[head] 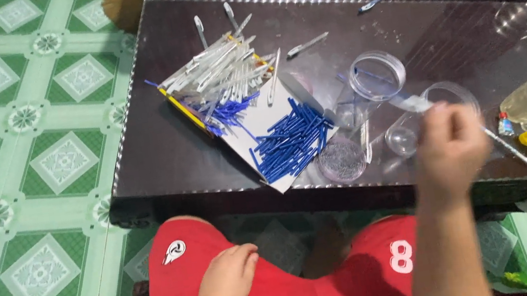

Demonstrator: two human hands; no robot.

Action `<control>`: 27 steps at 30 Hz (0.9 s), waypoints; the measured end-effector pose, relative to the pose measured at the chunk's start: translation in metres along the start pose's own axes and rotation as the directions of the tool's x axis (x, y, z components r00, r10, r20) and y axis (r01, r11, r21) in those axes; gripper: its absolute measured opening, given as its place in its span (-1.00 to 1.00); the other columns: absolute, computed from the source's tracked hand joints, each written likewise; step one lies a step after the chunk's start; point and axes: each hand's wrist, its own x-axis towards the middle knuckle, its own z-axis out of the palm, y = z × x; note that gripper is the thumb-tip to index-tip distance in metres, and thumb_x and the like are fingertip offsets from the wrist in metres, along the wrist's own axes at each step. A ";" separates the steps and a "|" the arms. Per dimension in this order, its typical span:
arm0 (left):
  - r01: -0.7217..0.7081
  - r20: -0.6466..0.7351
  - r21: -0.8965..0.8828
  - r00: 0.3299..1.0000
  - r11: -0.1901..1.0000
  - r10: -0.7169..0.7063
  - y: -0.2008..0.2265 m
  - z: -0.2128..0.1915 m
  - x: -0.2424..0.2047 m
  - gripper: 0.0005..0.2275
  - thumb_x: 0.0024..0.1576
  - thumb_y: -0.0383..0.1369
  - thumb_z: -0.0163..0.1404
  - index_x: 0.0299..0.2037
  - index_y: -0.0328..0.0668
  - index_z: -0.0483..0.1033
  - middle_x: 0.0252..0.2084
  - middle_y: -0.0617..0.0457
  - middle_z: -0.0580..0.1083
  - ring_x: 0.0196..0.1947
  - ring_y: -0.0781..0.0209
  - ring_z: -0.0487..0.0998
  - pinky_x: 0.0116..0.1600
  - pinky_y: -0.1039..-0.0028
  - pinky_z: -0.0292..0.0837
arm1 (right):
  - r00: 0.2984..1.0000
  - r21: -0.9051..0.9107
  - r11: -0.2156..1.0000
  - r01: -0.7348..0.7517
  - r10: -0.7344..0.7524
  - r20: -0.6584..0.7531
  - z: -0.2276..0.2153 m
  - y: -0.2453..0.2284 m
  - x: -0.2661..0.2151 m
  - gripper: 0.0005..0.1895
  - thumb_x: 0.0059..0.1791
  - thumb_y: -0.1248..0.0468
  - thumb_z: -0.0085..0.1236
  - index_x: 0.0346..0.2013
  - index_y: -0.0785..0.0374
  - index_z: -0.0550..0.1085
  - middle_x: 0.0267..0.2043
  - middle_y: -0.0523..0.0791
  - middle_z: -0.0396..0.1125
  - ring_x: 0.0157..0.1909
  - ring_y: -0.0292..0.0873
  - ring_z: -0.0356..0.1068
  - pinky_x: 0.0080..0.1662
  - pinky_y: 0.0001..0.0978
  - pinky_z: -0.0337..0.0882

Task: Assembling ballpoint pens by inserting ink refills into clear plastic barrels and placing them in a cup.

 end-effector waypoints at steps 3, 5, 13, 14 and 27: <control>-0.008 0.101 -0.063 0.995 0.998 0.015 0.021 -0.024 0.009 -0.69 0.28 -0.19 -0.20 0.10 0.01 0.55 0.08 0.10 0.58 0.11 0.06 0.54 0.16 0.25 0.42 | 0.947 -0.270 0.910 0.315 -0.320 0.027 -0.025 0.016 0.046 -0.68 0.35 0.37 0.10 -0.29 0.44 0.40 -0.31 0.04 0.28 -0.28 0.05 0.24 -0.21 -0.03 0.16; 0.093 0.164 -0.070 0.983 0.993 -0.081 0.028 -0.032 0.011 -0.68 0.29 -0.15 -0.22 0.12 0.07 0.52 0.13 0.13 0.54 0.14 0.12 0.52 0.15 0.26 0.43 | 0.953 -0.406 0.863 0.300 -0.285 0.100 -0.024 0.018 0.065 -0.69 0.32 0.31 0.08 -0.29 0.37 0.43 -0.34 0.03 0.34 -0.30 0.09 0.31 -0.24 0.00 0.21; 0.225 0.272 -0.075 0.942 0.971 -0.198 0.037 -0.043 0.021 -0.66 0.31 -0.09 -0.27 0.15 0.15 0.48 0.18 0.17 0.50 0.16 0.13 0.50 0.12 0.27 0.42 | 0.846 -0.649 0.750 0.128 0.259 0.467 0.030 -0.008 0.092 -0.55 0.19 0.07 -0.17 -0.39 0.33 0.45 -0.34 0.13 0.45 -0.31 0.26 0.40 -0.36 0.15 0.26; 0.234 0.265 -0.089 0.942 0.968 -0.204 0.038 -0.045 0.021 -0.67 0.31 -0.10 -0.26 0.13 0.14 0.49 0.15 0.17 0.52 0.14 0.15 0.51 0.09 0.29 0.43 | 0.823 -0.655 0.747 0.111 0.301 0.482 0.033 -0.012 0.090 -0.55 0.19 0.07 -0.17 -0.39 0.33 0.43 -0.33 0.12 0.45 -0.30 0.27 0.39 -0.34 0.14 0.25; 0.287 0.190 -0.396 0.955 0.872 -0.227 0.017 -0.036 0.043 -0.80 0.28 -0.16 -0.17 -0.17 0.09 0.53 -0.20 0.26 0.60 -0.18 0.32 0.55 -0.07 0.44 0.34 | 0.682 -0.335 0.937 0.094 0.184 0.708 0.133 -0.108 0.024 -0.73 0.07 0.24 -0.11 -0.10 0.18 0.55 -0.08 -0.05 0.50 -0.06 0.02 0.44 -0.08 -0.02 0.39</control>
